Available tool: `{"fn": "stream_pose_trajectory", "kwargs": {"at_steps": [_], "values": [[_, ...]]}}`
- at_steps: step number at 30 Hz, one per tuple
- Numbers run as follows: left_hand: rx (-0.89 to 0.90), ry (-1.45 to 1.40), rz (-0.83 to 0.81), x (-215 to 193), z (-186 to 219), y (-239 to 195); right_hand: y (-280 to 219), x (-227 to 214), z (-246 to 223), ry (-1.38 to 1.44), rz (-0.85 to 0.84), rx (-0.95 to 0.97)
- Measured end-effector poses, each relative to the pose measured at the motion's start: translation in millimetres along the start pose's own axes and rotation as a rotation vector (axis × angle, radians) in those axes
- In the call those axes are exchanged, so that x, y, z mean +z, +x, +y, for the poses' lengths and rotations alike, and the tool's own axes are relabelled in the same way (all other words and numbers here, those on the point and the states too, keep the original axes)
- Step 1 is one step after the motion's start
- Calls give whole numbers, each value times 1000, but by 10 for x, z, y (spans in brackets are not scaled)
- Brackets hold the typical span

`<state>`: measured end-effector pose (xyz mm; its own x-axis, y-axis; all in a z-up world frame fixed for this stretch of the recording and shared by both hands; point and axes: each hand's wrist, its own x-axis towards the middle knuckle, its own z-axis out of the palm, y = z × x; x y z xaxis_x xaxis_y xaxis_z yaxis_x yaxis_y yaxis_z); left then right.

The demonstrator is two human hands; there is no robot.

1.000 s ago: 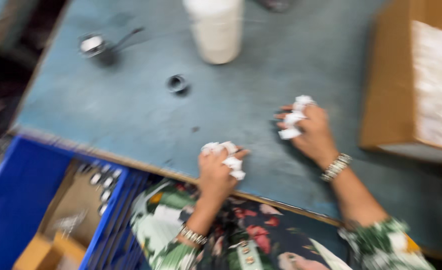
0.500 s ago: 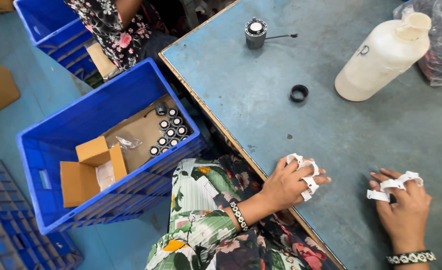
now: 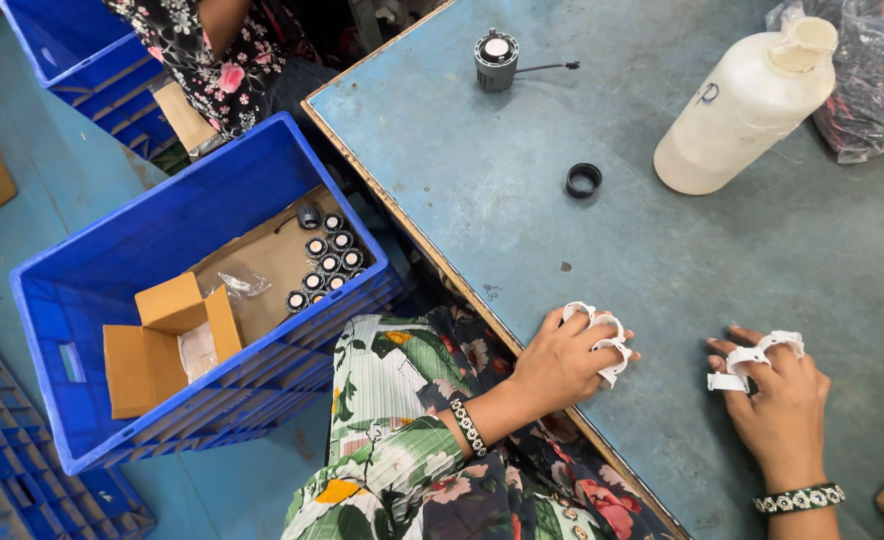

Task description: The person sorts small white plastic rings on a workbench, picking them up and placing them into a cardboard box. They also handle a black cylindrical component and a white plastic bottle nearby.

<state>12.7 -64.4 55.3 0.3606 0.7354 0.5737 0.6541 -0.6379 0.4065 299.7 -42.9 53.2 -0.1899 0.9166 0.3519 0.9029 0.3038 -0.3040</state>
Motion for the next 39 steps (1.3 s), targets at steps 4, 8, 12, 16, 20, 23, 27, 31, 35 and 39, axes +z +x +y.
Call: {"fn": "stream_pose_trajectory", "kwargs": {"at_steps": [4,8,12,16,20,23,27,31,35,39], "values": [[-5,8,-5,-1,10,7,-39,36,43,-78,-37,-9],[-9,3,4,-5,11,24,-36,36,31,-57,-50,-9],[-11,-19,19,6,0,18,-17,14,-5,-30,-31,-8],[4,-27,32,-12,5,16,-19,-25,-61,18,-9,-15],[6,-45,50,-40,19,45,-18,-38,-95,40,39,2],[19,-43,40,-37,2,33,-22,-35,-110,38,62,35],[21,-32,-1,26,-32,-9,-56,-92,-153,63,111,18],[41,-54,4,63,-62,-5,30,-124,-155,91,131,17],[-8,-39,-50,45,-67,68,53,-91,-43,153,184,13],[41,-9,-101,49,-38,86,14,2,101,202,219,64]]}}
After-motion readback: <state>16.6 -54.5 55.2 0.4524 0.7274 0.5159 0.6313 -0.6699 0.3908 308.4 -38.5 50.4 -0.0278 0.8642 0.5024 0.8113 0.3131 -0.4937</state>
